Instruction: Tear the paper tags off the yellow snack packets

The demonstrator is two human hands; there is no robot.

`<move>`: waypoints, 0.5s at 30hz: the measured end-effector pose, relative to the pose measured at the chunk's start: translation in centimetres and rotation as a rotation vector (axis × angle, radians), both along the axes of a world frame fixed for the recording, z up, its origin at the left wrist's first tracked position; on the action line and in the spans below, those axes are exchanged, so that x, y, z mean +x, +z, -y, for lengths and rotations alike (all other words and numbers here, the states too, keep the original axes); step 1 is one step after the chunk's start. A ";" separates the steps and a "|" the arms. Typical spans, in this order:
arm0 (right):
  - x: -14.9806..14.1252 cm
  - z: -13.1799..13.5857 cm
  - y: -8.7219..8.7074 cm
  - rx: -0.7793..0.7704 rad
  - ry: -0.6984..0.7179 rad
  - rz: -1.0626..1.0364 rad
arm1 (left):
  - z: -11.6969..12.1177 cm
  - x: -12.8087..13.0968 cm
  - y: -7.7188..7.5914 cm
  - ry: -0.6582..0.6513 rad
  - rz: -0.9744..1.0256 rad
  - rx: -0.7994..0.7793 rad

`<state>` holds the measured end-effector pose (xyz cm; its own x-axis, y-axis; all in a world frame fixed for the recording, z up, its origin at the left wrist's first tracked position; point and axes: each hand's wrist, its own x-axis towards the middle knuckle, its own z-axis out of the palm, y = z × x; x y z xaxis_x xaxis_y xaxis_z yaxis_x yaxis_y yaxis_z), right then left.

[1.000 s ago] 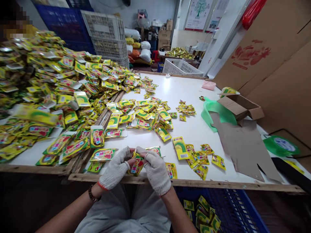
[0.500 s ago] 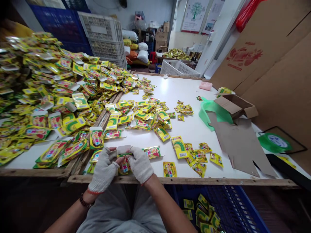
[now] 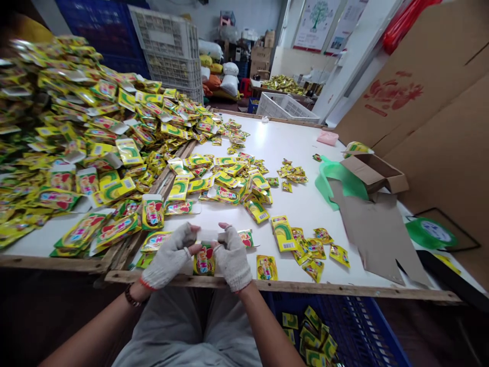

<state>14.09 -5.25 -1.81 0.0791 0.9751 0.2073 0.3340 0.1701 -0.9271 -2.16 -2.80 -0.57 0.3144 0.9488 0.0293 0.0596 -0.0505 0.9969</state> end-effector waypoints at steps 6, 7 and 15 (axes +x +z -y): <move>0.0 0.1 1.1 0.105 0.134 0.113 | 0.4 -0.8 -0.1 0.054 -0.240 0.221; 0.0 0.2 1.5 0.109 0.150 0.129 | 0.3 -0.9 0.2 0.020 -0.266 0.248; 0.5 -0.7 2.4 0.047 0.175 0.188 | -1.1 -1.4 2.5 -0.150 -0.322 0.143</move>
<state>14.60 -4.50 0.61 -0.1339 0.9595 0.2477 0.4616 0.2816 -0.8412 -3.52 -1.75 1.92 0.4644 0.8849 0.0348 0.3503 -0.2196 0.9105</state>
